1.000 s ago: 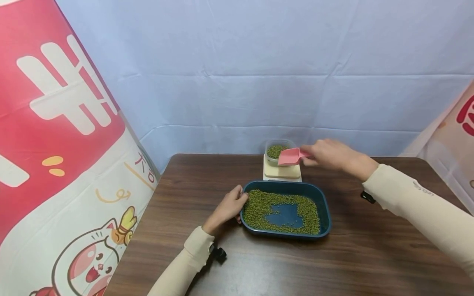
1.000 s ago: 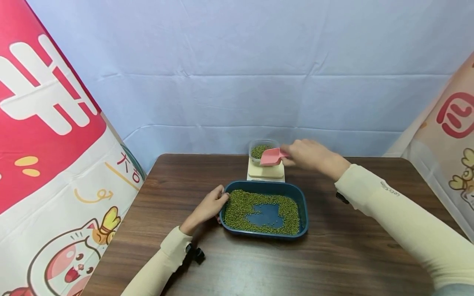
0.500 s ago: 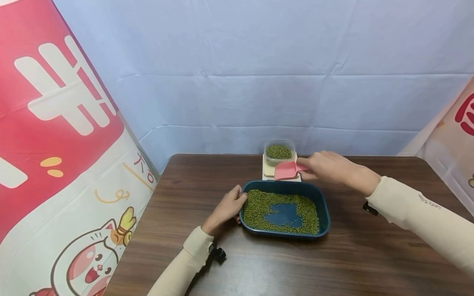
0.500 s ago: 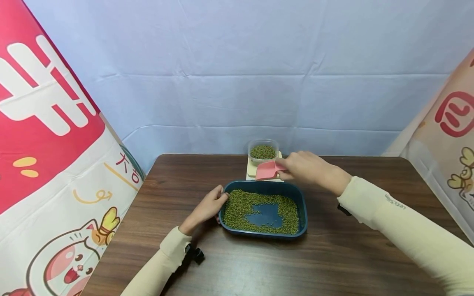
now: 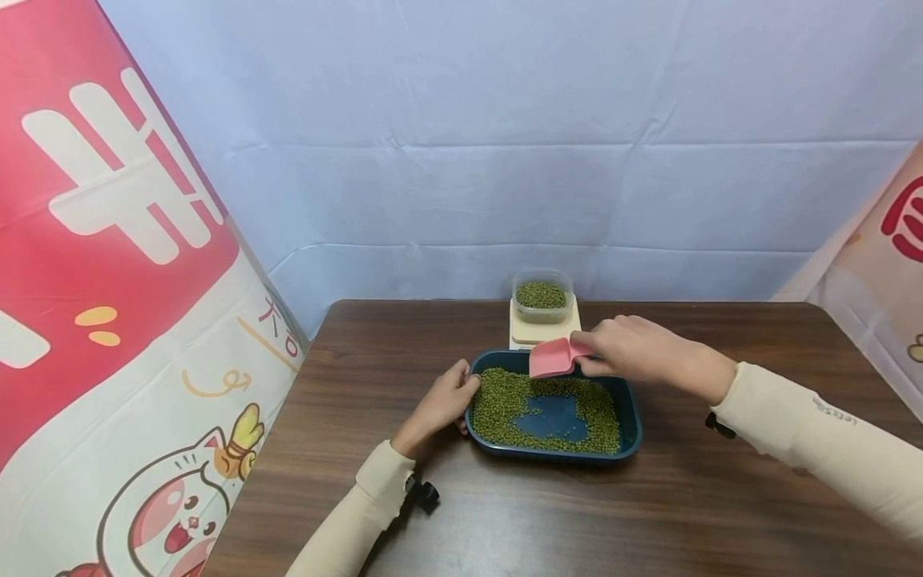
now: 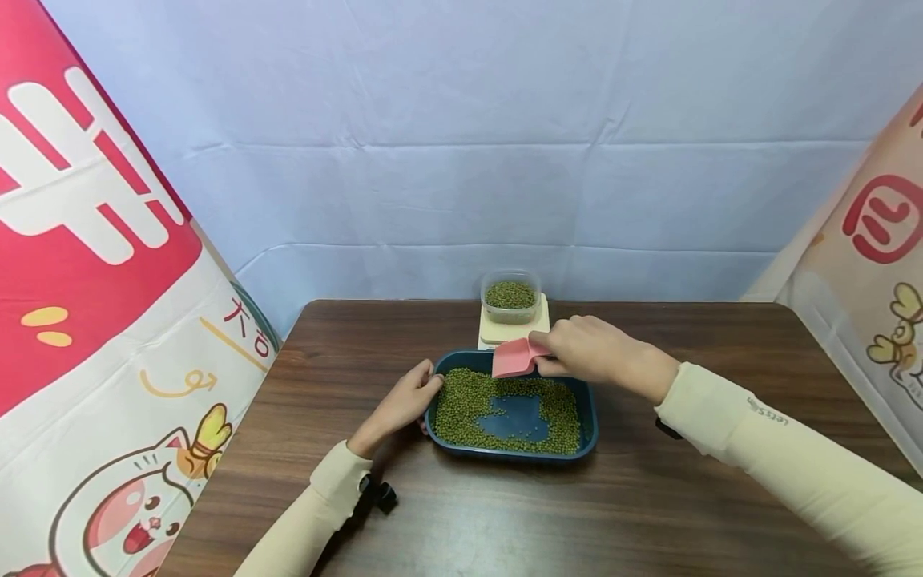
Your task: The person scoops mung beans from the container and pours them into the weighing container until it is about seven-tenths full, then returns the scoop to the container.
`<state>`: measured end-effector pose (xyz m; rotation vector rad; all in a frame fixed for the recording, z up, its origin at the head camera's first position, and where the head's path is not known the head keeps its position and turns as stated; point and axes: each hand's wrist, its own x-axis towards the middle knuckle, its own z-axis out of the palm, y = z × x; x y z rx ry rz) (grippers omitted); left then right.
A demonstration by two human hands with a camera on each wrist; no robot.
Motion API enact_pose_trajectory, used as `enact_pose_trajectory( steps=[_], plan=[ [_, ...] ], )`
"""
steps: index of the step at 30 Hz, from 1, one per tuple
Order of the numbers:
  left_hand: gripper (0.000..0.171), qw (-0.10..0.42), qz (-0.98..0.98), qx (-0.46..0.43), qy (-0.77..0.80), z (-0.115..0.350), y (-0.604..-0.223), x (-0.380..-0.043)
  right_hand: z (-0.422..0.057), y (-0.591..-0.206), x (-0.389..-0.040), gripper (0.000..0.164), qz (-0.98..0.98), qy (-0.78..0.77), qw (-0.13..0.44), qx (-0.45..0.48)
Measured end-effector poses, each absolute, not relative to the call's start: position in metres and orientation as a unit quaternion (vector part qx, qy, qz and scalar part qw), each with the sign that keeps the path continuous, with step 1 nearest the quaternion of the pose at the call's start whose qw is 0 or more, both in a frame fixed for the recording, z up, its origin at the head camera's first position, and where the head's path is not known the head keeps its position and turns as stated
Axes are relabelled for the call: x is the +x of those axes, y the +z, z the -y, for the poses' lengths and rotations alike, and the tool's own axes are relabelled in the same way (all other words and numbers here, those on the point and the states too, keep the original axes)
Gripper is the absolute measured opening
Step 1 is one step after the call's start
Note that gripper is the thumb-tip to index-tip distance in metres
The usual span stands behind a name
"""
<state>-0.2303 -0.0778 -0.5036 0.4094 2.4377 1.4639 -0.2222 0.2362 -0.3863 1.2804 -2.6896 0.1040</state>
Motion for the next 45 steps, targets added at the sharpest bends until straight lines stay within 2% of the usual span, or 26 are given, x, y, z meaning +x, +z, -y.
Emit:
enact_pose_trajectory(
  steps=[9, 20, 45],
  plan=[
    [0.023, 0.134, -0.838, 0.143, 0.509, 0.079, -0.504, -0.231, -0.231, -0.408, -0.219, 0.017, 0.904, 0.038, 0.046, 0.423],
    [0.023, 0.134, -0.84, 0.141, 0.506, 0.079, -0.502, -0.231, -0.221, -0.423, -0.216, 0.017, 0.894, 0.061, 0.037, 0.442],
    [0.024, 0.134, -0.843, 0.137, 0.503, 0.079, -0.503, -0.23, -0.197, -0.437, -0.222, 0.012, 0.891, 0.067, 0.006, 0.45]
  ],
)
